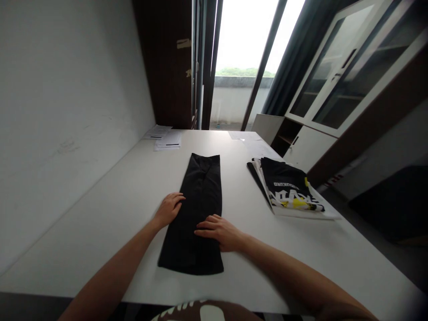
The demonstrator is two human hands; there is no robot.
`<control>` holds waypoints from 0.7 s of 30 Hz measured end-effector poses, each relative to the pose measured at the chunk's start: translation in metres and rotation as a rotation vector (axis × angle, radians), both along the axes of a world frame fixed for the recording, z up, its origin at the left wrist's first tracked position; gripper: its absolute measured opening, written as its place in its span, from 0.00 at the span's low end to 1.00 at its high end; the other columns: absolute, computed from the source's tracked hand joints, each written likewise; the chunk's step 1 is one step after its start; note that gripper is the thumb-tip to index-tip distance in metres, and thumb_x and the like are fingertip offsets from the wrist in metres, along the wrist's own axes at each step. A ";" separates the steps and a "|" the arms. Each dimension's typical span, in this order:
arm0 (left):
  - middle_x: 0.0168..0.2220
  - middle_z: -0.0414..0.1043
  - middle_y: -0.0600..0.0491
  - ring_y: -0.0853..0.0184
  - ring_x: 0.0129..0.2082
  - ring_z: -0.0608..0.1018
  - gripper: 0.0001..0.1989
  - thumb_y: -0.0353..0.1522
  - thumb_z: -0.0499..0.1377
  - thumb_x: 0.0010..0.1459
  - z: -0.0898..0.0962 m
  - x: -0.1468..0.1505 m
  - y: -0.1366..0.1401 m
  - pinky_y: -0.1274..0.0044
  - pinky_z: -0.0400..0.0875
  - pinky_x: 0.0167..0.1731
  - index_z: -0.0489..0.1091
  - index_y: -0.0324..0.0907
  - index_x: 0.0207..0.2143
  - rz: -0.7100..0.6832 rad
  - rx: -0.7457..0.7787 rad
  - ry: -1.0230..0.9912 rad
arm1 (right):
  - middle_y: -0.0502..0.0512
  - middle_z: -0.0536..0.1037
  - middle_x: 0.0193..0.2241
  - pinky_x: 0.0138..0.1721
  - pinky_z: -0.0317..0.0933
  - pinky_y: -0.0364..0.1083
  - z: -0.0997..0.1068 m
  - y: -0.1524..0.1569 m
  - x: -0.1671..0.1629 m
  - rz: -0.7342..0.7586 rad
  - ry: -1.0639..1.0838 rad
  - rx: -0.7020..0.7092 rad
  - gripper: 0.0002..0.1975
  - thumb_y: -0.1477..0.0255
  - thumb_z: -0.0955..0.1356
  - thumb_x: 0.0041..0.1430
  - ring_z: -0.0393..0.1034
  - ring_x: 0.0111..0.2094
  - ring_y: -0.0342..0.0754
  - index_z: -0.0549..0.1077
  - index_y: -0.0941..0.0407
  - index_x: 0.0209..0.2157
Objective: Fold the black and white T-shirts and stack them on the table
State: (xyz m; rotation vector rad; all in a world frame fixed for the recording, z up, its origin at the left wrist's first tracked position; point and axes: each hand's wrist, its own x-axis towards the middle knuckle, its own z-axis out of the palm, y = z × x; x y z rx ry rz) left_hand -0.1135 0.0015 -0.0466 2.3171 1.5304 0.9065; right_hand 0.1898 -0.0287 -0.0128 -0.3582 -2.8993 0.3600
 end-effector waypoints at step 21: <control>0.62 0.70 0.50 0.57 0.65 0.67 0.18 0.27 0.53 0.65 -0.007 0.007 -0.003 0.55 0.58 0.67 0.75 0.47 0.53 -0.053 -0.027 0.089 | 0.60 0.75 0.53 0.54 0.60 0.55 -0.005 -0.019 -0.024 -0.028 0.021 0.057 0.19 0.70 0.66 0.64 0.66 0.52 0.55 0.74 0.51 0.56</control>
